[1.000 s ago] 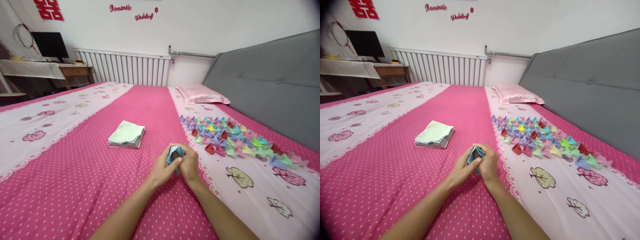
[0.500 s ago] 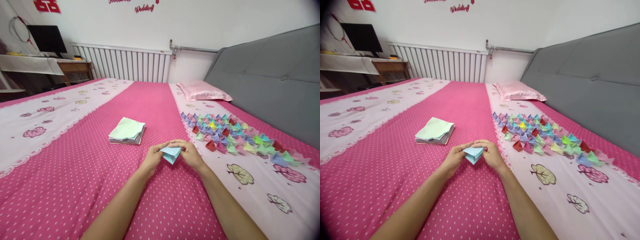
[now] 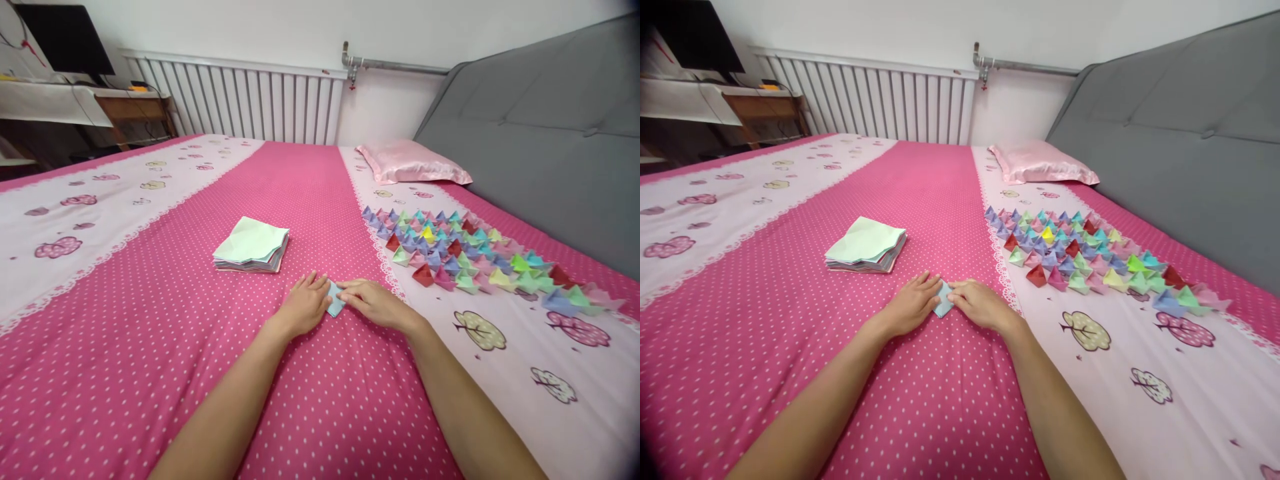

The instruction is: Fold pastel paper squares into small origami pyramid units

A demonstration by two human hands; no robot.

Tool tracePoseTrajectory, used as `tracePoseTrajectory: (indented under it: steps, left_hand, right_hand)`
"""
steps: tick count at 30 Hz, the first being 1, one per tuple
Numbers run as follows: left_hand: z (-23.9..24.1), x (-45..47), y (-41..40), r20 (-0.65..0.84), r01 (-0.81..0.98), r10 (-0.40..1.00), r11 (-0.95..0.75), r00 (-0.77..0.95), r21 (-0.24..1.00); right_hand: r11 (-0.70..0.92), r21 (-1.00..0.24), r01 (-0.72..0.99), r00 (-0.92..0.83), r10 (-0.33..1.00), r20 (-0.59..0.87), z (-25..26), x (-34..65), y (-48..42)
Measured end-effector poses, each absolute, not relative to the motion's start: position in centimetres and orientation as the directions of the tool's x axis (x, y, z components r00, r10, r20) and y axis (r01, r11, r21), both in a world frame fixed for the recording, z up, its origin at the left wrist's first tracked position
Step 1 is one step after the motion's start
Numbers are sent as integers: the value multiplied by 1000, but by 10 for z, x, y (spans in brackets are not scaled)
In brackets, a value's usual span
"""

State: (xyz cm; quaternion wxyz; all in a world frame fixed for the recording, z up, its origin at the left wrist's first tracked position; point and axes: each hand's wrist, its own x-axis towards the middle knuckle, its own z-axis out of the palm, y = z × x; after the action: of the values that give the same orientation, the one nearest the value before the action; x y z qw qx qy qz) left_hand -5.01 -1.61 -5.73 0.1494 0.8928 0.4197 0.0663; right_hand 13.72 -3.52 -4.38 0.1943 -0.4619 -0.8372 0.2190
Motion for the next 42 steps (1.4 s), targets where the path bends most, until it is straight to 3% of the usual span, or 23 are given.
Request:
tracePoseTrajectory:
  steps: [3,6,12,18,24,32,42]
  left_hand:
    - [-64,-47,-23,-51,810,821,-548,568,208]
    - [-68,-44,-29,-53,865,869,-482,493,137]
    - [-68,-45,-29,-106,885,881,-451,462,113]
    - [-65,-45,-30,-138,893,883,-437,449,104]
    - [-63,-44,-32,-134,898,889,-422,437,129]
    - [-57,-43,-36,-153,909,896,-411,417,71]
    - [-53,-44,-37,-152,910,897,-408,414,70]
  right_hand:
    - [449,-438,779,-401,894,202,-53,127,-33]
    - [483,-379,790,-434,876,212,-63,123,-32]
    - [423,-323,847,-466,882,-68,-69,122,-33]
    - [413,-273,869,-454,885,-104,-75,119,-34]
    - [404,-269,874,-452,880,-146,-72,119,-36]
    - [370,-273,888,-425,887,-181,-64,117,-41]
    - [426,-306,852,-493,848,-194,-52,123,-49]
